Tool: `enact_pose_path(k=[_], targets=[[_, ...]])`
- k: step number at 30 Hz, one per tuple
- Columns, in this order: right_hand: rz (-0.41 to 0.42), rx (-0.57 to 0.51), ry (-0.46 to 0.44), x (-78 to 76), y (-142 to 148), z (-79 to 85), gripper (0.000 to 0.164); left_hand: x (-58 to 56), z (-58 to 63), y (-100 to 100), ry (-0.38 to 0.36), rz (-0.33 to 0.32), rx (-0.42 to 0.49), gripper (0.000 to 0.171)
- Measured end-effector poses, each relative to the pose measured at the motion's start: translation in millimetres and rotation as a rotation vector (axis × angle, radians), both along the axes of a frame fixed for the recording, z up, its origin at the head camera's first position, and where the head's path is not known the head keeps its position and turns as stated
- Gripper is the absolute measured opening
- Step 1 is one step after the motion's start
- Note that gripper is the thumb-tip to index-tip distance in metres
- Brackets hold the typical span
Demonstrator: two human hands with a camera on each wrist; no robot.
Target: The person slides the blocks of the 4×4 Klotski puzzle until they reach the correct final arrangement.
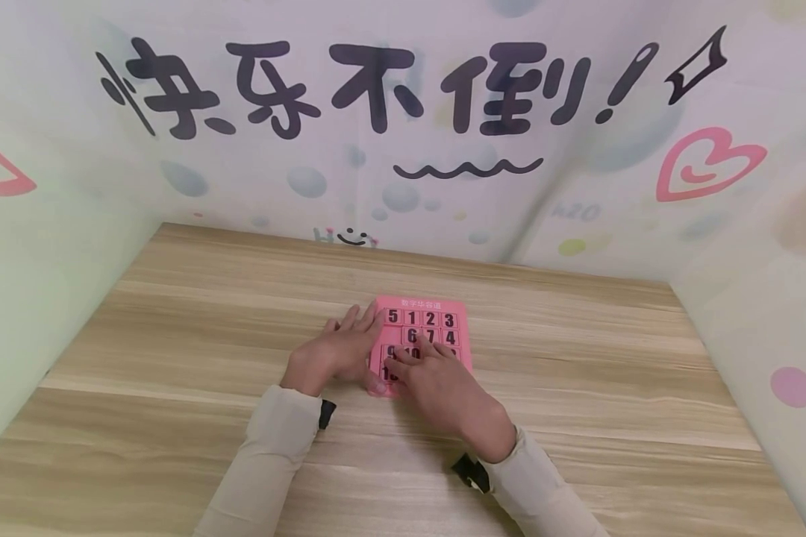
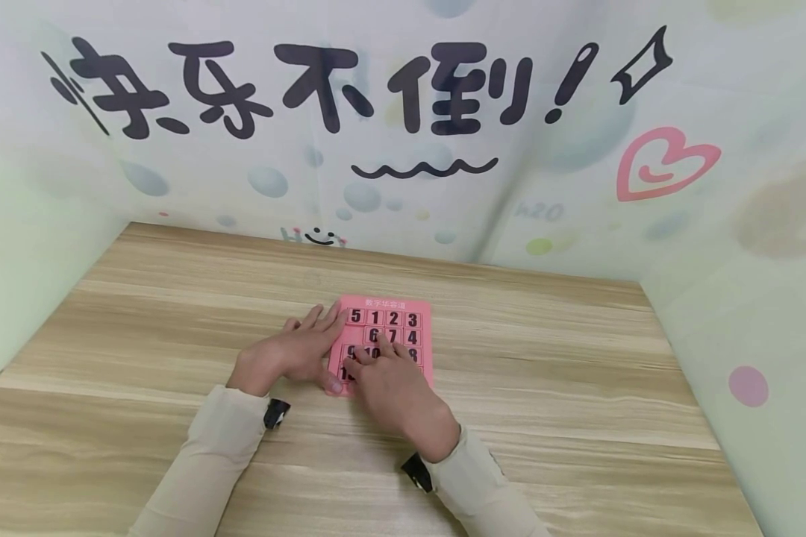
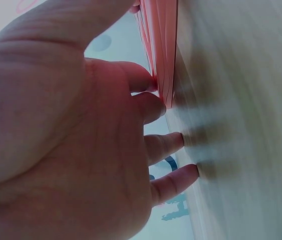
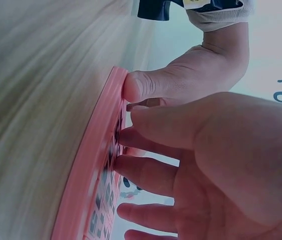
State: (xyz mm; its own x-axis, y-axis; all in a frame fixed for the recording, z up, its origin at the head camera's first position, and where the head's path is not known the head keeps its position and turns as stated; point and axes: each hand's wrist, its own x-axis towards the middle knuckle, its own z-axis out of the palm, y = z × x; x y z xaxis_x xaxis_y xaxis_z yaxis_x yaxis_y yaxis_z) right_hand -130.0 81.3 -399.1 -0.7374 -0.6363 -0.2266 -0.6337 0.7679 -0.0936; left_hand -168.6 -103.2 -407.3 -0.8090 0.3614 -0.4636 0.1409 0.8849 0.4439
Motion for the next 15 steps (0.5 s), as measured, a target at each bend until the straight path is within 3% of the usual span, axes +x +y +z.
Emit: enact_pose_path(k=[10, 15], targets=[[0.029, -0.038, -0.032, -5.4, 4.5, 4.6, 0.043, 0.1, 1.1, -1.3, -0.011, 0.006, 0.002, 0.118], [-0.029, -0.075, -0.040, -8.4, 9.1, 6.0, 0.048, 0.5, 0.8, -0.2, -0.011, 0.007, 0.008, 0.117]])
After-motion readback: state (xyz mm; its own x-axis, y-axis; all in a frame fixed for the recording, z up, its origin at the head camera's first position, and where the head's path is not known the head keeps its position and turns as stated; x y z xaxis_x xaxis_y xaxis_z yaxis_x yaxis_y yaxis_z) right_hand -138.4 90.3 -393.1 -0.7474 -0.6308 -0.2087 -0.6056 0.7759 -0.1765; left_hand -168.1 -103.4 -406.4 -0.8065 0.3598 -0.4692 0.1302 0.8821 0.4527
